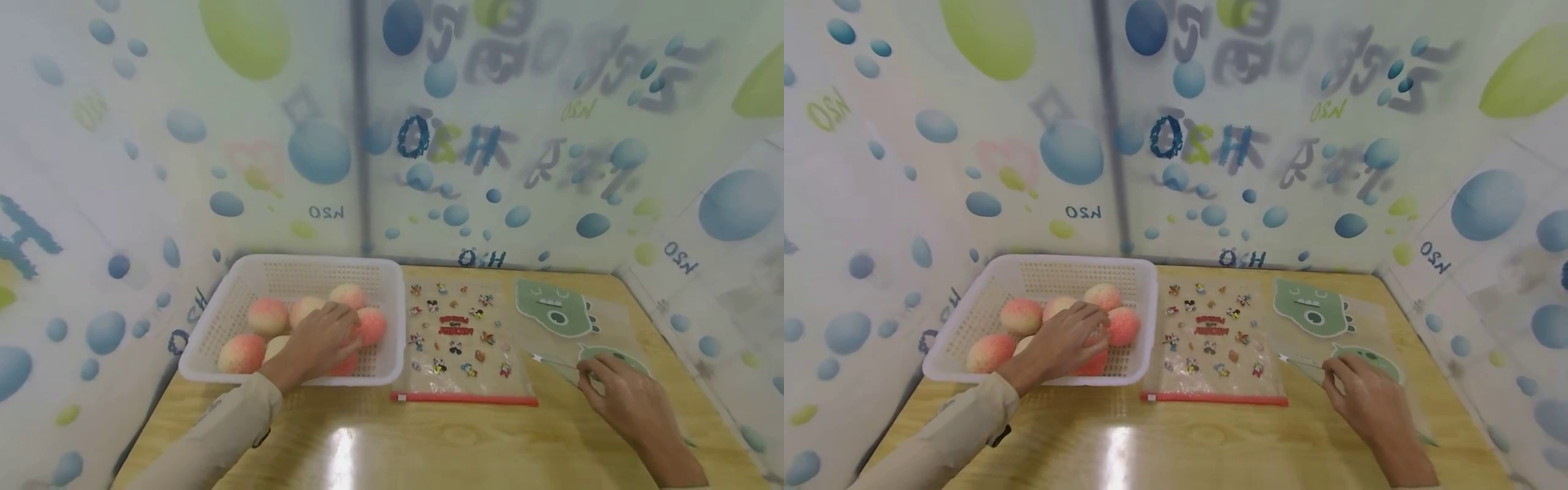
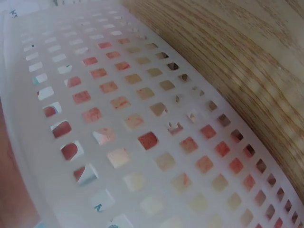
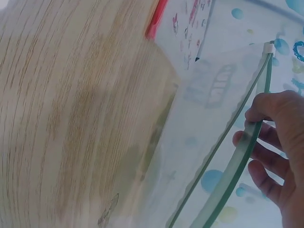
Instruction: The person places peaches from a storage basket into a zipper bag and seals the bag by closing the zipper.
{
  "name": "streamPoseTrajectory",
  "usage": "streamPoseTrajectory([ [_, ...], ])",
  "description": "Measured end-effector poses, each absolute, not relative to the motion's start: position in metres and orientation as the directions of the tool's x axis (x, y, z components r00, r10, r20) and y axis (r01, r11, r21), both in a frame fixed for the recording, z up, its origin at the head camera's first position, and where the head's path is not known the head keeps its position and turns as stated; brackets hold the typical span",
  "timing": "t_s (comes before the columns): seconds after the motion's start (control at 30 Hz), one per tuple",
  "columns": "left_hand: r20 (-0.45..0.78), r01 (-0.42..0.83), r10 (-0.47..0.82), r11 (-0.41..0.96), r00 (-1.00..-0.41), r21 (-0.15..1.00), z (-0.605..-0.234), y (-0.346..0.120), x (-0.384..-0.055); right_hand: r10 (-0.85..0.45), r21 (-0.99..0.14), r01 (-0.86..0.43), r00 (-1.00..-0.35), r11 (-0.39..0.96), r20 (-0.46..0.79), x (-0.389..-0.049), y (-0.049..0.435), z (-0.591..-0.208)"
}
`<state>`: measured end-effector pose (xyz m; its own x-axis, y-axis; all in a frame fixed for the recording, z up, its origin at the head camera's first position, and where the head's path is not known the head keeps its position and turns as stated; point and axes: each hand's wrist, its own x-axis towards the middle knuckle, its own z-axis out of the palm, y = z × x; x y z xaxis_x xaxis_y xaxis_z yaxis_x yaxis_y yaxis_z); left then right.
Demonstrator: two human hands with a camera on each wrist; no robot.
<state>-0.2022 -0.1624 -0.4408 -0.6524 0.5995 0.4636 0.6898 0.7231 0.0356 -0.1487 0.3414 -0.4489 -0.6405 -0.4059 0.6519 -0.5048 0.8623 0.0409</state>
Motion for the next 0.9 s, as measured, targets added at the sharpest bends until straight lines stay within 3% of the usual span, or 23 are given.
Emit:
streamPoseTrajectory([
  [0.2,0.448,0.687,0.585,0.72,-0.676,0.097,-0.436,-0.15,-0.203,-0.422,0.074,-0.511,-0.61,0.857,0.671,-0.15,0.333,-0.45],
  [0.53,0.345,0.626,0.547,0.758,-0.763,0.182,-0.431,-0.13,-0.198,-0.439,0.02,-0.56,-0.626,0.829,0.644,-0.145,0.309,-0.457],
  [0.9,0.356,0.635,0.555,0.754,-0.752,0.165,-0.425,-0.102,-0.188,-0.429,-0.02,-0.562,-0.655,0.827,0.623,-0.141,0.285,-0.456],
])
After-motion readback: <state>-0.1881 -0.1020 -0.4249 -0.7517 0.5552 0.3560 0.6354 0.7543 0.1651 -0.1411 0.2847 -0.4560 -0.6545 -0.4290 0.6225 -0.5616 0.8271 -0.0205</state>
